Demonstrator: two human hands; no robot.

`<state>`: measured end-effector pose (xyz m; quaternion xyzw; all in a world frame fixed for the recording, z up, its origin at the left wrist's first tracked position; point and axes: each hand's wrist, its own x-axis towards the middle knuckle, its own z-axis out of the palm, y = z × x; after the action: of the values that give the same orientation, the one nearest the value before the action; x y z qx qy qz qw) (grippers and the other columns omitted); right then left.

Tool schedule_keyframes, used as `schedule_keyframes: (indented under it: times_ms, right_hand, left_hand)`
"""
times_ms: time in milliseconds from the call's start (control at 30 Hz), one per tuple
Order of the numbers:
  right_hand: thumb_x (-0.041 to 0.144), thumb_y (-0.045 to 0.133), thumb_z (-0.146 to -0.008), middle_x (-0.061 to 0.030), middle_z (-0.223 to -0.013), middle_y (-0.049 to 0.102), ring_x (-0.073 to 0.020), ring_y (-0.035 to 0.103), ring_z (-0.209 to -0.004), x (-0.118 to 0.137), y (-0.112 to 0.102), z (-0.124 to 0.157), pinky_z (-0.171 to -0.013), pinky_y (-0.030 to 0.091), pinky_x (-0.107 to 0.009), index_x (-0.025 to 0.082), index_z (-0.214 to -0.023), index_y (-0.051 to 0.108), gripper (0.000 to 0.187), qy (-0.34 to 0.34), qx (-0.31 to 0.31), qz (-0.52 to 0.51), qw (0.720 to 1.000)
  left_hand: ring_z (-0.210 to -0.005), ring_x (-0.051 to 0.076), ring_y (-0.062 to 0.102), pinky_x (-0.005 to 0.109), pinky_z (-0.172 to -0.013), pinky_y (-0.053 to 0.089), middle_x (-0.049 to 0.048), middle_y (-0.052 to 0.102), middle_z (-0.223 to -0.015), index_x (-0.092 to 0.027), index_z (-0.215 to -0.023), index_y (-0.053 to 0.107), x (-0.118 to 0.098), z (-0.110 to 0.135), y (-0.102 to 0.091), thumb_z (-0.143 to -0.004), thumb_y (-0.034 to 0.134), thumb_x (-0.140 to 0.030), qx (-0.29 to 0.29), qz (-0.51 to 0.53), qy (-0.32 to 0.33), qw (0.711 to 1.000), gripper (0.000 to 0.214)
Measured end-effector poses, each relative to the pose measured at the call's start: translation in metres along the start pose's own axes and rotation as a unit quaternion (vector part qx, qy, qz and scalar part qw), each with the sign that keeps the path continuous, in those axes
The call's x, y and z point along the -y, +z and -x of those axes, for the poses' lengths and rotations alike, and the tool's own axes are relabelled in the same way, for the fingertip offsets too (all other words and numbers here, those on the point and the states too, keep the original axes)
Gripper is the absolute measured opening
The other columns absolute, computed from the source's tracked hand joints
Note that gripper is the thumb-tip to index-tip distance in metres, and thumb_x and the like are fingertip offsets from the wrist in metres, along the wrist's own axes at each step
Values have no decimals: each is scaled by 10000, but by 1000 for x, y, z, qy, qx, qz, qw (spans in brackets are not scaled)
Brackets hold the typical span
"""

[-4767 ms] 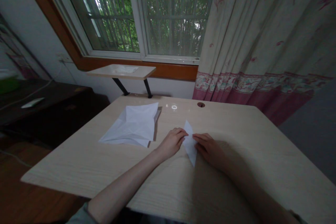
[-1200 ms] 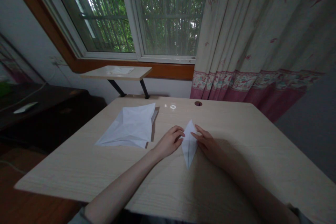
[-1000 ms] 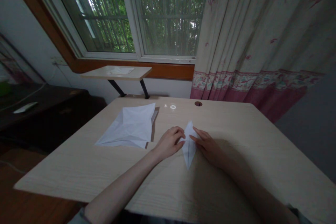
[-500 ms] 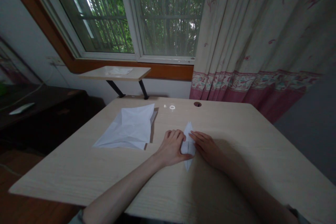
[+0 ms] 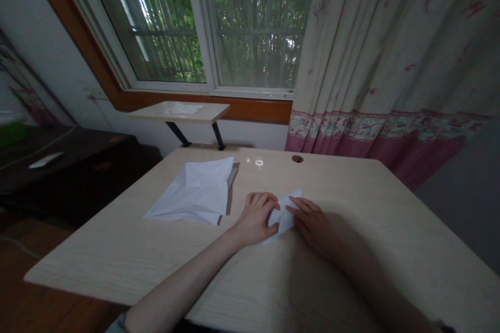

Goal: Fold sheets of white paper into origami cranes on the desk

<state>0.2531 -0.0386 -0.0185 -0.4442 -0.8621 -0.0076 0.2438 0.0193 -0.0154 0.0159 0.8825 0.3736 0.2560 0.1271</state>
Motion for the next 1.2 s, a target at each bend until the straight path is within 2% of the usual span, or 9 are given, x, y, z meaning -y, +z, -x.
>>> schedule_keyframes:
  times_ms: [133, 267, 467, 633, 700, 900, 1200]
  right_hand:
    - [199, 404, -971, -84, -1339, 615, -233, 547, -1247, -1, 0, 2, -1061, 446, -489, 239, -1289, 598, 375, -1, -14, -20, 1000]
    - [216, 418, -971, -86, -1302, 643, -239, 594, -1182, 0, -2, 2, -1036, 463, -498, 228, -1284, 601, 363, 9, -5, -20, 1000]
    - [203, 443, -945, -94, -1276, 659, -258, 618, -1138, 4, -2, 2, -1014, 472, -514, 231, -1264, 622, 367, 22, -14, 8, 1000]
    - [220, 484, -919, -88, -1258, 670, -268, 624, -1129, 4, 3, 6, -1014, 471, -518, 235, -1248, 637, 364, 32, -14, 34, 999]
    - [209, 492, -909, -81, -1270, 664, -267, 620, -1139, 3, 5, 7, -1022, 468, -513, 236, -1257, 631, 375, 35, -11, 40, 999]
    - [212, 476, -922, -85, -1268, 665, -273, 632, -1120, 6, 2, 6, -1016, 470, -526, 235, -1264, 628, 375, 34, -2, 35, 999]
    - [235, 516, -908, -78, -1225, 688, -271, 639, -1091, 11, -1, 9, -990, 484, -497, 248, -1262, 624, 370, 5, 1, 51, 999]
  left_hand:
    - [-1121, 251, 517, 454, -1021, 269, 35, 622, -1157, -244, -1053, 604, 5, 0, -2, -771, 649, -147, -8, 6, 2, 1000, 301]
    - [-1082, 234, 550, 433, -991, 319, 31, 662, -1121, -242, -1044, 630, 11, -1, 0, -844, 572, -109, -17, 13, 10, 1000, 248]
    - [-1021, 221, 587, 387, -918, 429, 44, 689, -1070, -218, -1035, 664, 18, -2, 8, -896, 511, -77, -17, 37, 25, 999, 251]
    - [-1050, 199, 592, 356, -950, 482, 46, 681, -1085, -222, -1076, 660, 21, -1, 11, -919, 453, -78, -12, 87, 40, 995, 296]
    - [-1067, 189, 594, 347, -969, 484, 43, 678, -1103, -220, -1090, 650, 20, 0, 10, -913, 469, -85, -2, 94, 46, 994, 288]
    - [-1142, 217, 589, 376, -1006, 473, 39, 656, -1197, -249, -1118, 625, 13, 2, 5, -850, 672, -241, 37, 71, 55, 995, 272]
    - [-1129, 219, 595, 362, -983, 473, 42, 656, -1195, -242, -1053, 624, 12, 0, 3, -902, 658, -337, 34, 56, 76, 995, 181]
